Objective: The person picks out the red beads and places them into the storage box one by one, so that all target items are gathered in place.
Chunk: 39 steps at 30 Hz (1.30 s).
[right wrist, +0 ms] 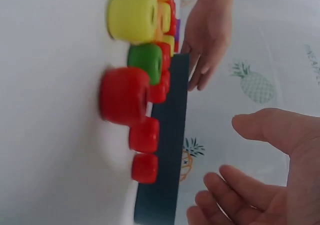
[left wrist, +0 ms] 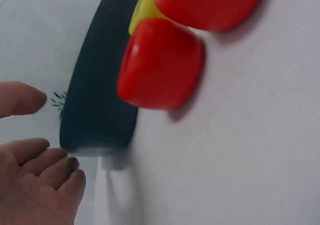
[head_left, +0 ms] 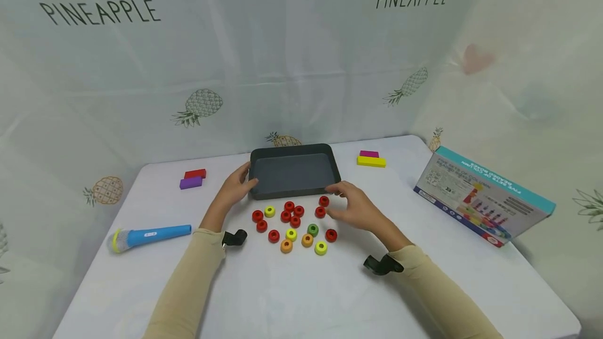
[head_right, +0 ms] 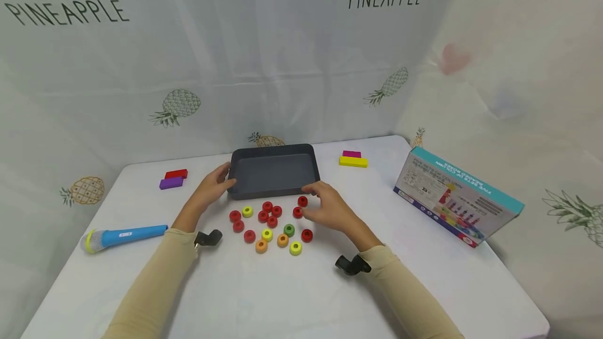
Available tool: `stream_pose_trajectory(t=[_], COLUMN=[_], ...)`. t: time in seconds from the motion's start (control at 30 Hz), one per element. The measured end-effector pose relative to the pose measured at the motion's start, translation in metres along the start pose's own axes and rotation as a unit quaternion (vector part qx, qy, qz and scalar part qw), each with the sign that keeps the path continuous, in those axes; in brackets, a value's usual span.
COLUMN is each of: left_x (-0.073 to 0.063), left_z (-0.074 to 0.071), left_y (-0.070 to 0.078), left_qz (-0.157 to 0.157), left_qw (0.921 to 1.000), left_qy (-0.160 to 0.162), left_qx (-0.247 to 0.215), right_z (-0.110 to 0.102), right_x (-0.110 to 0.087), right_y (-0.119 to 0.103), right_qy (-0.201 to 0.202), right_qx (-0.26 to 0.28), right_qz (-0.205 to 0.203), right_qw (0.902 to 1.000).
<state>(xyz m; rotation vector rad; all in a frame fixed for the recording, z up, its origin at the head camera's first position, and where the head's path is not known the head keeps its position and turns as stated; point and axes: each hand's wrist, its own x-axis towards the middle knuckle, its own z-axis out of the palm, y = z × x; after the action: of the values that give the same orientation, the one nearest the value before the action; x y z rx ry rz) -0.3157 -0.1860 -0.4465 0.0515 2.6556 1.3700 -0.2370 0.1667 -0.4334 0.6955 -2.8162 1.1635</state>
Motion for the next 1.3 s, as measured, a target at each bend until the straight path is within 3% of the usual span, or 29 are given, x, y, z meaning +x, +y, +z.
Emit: stream_pose_trajectory(t=[0.33,0.53,0.77,1.03,1.3], left_x=[0.003,0.005,0.008,0.001,-0.003], left_z=[0.004,0.005,0.005,0.006,0.007], left_y=[-0.015,-0.025,-0.029,-0.034,-0.036], left_qz=[0.003,0.026,0.043,0.048,0.054], left_qw=[0.9998,0.9989,0.9977,0.9983,0.9975], left_qy=[-0.016,-0.022,-0.025,-0.016,-0.011], left_qx=[-0.013,-0.033,-0.047,-0.028,-0.044], right_z=[0.013,0.018,0.019,0.022,0.022], right_x=[-0.026,-0.035,-0.041,-0.042,-0.041], right_y=[0.011,0.016,0.02,0.023,0.024], right_qy=[-0.052,-0.068,-0.071,-0.067,-0.068], right_qx=[0.014,0.004,0.008,0.012,0.025], right_qz=[0.005,-0.003,-0.002,-0.019,-0.031], right_qw=[0.9985,0.9977,0.9975,0.9975,0.9969])
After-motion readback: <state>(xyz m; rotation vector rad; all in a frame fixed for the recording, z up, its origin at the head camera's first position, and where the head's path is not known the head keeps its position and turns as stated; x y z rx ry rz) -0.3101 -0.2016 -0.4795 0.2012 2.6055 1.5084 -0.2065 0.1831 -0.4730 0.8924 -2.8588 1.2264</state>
